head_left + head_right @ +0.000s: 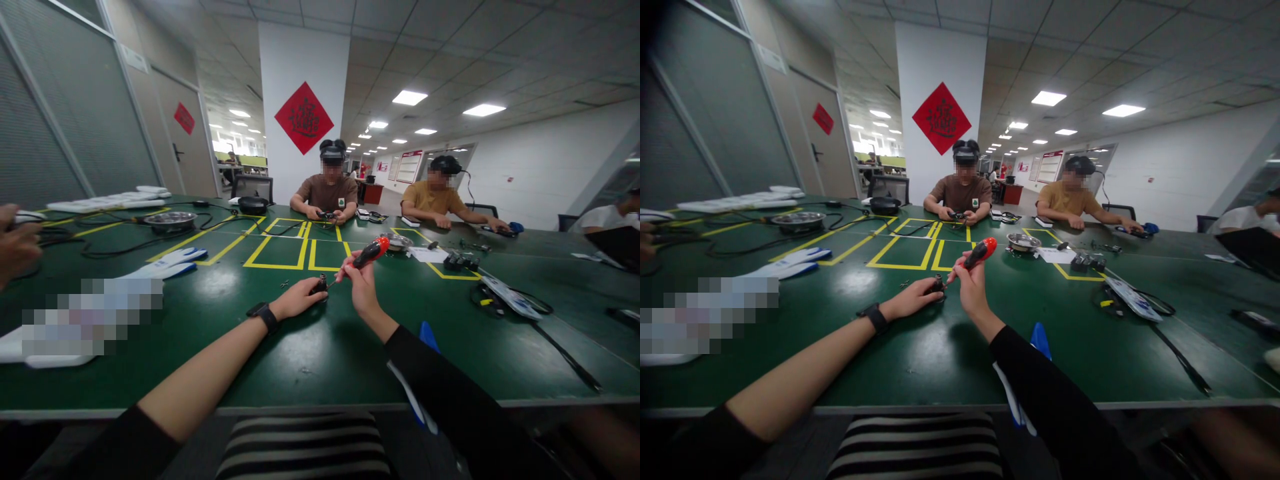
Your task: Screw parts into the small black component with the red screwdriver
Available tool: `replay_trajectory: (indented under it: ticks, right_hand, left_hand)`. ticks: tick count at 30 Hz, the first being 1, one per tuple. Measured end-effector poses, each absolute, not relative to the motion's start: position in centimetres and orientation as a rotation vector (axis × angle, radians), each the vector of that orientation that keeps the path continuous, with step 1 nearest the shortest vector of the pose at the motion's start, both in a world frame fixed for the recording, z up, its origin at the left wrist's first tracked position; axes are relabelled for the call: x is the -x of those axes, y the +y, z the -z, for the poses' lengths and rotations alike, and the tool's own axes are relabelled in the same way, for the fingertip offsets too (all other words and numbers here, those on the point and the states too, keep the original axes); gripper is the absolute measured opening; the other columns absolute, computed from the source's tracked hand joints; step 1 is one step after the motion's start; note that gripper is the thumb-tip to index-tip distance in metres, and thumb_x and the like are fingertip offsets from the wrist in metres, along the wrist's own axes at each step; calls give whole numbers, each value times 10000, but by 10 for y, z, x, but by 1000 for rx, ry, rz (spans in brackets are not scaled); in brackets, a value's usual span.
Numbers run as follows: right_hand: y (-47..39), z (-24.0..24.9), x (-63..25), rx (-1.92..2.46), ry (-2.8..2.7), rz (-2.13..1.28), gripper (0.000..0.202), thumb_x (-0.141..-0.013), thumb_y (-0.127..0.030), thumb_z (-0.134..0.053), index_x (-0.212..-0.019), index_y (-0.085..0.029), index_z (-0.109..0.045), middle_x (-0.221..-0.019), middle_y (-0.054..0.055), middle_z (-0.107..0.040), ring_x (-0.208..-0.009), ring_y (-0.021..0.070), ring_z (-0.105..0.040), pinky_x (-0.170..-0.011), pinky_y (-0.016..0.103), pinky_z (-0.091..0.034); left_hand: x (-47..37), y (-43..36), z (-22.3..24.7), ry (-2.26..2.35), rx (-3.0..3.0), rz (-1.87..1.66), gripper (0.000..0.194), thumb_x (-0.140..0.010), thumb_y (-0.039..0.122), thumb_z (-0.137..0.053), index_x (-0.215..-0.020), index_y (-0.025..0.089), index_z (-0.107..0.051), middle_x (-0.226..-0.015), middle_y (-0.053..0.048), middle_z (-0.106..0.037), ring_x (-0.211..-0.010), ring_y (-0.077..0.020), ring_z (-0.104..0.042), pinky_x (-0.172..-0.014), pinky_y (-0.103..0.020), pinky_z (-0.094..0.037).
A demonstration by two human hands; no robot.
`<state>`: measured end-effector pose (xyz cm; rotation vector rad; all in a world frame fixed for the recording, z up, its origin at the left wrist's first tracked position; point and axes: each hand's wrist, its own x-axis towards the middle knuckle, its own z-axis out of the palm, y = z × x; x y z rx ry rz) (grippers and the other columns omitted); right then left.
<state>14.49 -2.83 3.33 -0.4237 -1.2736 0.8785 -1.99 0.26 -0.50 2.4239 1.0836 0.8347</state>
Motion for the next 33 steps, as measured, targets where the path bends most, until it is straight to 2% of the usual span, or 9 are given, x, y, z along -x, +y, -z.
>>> replay_trajectory:
  ticks: [4, 9, 13, 17, 21, 25, 28, 31, 33]
  right_hand:
    - [-30, -35, -145, 457, -1281, -836, 336, -793, -147, -465, -1098, -259, -377, -916, -29, -541, -560, 65, -539, -625, 253, -489]
    - [-33, -38, -142, 509, -1299, -769, 315, -790, -211, -539, -1056, -251, -375, -1133, 34, -552, -604, 69, -569, -675, 265, -500]
    - [-32, -37, -141, 512, -1309, -777, 265, -782, -224, -566, -966, -240, -377, -929, -9, -591, -556, 73, -557, -615, 251, -489]
    - [-31, -36, -142, 484, -1282, -819, 235, -787, -224, -548, -959, -245, -390, -764, -59, -518, -517, 68, -515, -564, 233, -470]
    - [-33, -37, -145, 415, -1292, -893, 229, -827, -210, -440, -1053, -238, -417, -810, -33, -539, -553, 81, -529, -602, 260, -479]
    - [-36, -39, -146, 437, -1351, -869, 278, -835, -246, -456, -1113, -232, -453, -969, 14, -587, -612, 95, -568, -672, 289, -484]
    - [-38, -43, -146, 507, -1411, -811, 168, -822, -302, -508, -949, -202, -553, -976, 35, -620, -607, 97, -573, -690, 293, -483]
    - [-38, -45, -146, 535, -1470, -795, 169, -814, -332, -527, -765, -177, -574, -819, 27, -640, -564, 99, -561, -679, 295, -481]
    - [-37, -44, -146, 529, -1477, -826, 168, -807, -334, -540, -743, -180, -553, -706, 2, -613, -533, 102, -545, -625, 281, -477]
  left_hand:
    - [20, 3, 5, 1072, -2420, -850, 292, -819, 421, -474, -872, 153, -574, -867, -51, -599, -766, -169, -523, -736, -290, -423]
    - [20, 3, 5, 1061, -2383, -856, 291, -811, 406, -488, -914, 152, -586, -899, -58, -606, -796, -177, -530, -768, -301, -425]
    - [20, 2, 4, 1056, -2407, -840, 287, -821, 410, -471, -901, 158, -582, -888, -53, -605, -784, -174, -529, -756, -296, -424]
    - [20, 1, 3, 1070, -2408, -835, 274, -816, 402, -480, -892, 158, -578, -887, -51, -604, -783, -173, -528, -745, -291, -425]
    - [20, 1, 4, 1066, -2410, -854, 284, -818, 406, -478, -897, 154, -583, -882, -52, -606, -783, -174, -533, -750, -292, -426]
    - [20, 1, 3, 1026, -2401, -862, 281, -823, 390, -478, -940, 160, -587, -912, -55, -610, -812, -178, -540, -772, -295, -425]
    - [19, 0, 2, 1035, -2393, -862, 271, -820, 383, -482, -921, 156, -588, -908, -56, -611, -814, -180, -538, -770, -295, -425]
    - [19, 0, 2, 1070, -2393, -851, 274, -817, 392, -481, -891, 150, -585, -875, -52, -607, -785, -175, -531, -756, -295, -426]
    - [19, 0, 3, 1073, -2398, -851, 277, -814, 391, -484, -908, 150, -582, -882, -52, -605, -790, -175, -528, -763, -297, -425]
